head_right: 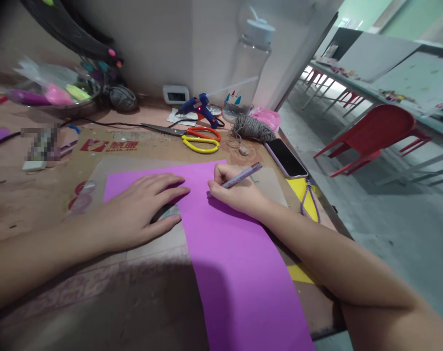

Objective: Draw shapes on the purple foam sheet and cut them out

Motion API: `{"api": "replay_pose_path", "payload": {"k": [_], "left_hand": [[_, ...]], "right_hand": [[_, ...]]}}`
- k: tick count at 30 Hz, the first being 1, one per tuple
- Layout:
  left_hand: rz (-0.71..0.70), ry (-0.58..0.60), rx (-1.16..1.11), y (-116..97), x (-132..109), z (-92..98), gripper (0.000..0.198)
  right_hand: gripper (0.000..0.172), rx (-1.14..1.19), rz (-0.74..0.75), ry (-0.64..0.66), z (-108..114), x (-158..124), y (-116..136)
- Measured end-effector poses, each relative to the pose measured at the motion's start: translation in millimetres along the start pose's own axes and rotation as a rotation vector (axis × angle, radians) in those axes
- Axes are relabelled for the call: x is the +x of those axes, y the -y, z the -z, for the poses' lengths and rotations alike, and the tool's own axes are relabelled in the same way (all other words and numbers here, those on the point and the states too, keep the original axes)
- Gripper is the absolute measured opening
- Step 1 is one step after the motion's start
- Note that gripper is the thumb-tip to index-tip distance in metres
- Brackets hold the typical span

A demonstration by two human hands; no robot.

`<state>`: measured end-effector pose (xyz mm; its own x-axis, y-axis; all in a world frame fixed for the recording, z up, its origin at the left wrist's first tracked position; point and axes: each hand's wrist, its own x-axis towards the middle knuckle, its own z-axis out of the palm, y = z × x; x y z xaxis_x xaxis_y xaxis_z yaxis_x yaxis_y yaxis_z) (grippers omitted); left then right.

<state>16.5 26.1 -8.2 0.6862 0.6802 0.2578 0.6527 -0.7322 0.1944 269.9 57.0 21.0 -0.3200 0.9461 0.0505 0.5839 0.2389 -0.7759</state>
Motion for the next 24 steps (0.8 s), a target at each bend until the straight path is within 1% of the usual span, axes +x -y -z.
{"api": "replay_pose_path", "payload": {"k": [6, 10, 16, 18, 21, 24], "left_hand": [[0.021, 0.007, -0.027, 1, 0, -0.6, 0.054], [0.012, 0.015, -0.003, 0, 0, 0.1, 0.054], [0.026, 0.021, 0.002, -1, 0, 1.0, 0.055], [0.022, 0.017, 0.006, -1, 1, 0.8, 0.055], [0.023, 0.02, 0.002, -1, 1, 0.9, 0.055], [0.024, 0.026, -0.01, -2, 2, 1.5, 0.054]], "right_hand": [[0.026, -0.017, 0.008, -0.006, 1, 1, -1], [0.028, -0.026, 0.018, -0.006, 2, 0, -1], [0.028, 0.1, 0.037, 0.064, -4, -5, 2], [0.027, 0.118, 0.053, 0.04, -2, -4, 7], [0.02, 0.114, 0.059, -0.019, 6, 4, 10], [0.017, 0.119, 0.059, -0.053, 18, 18, 4]]}}
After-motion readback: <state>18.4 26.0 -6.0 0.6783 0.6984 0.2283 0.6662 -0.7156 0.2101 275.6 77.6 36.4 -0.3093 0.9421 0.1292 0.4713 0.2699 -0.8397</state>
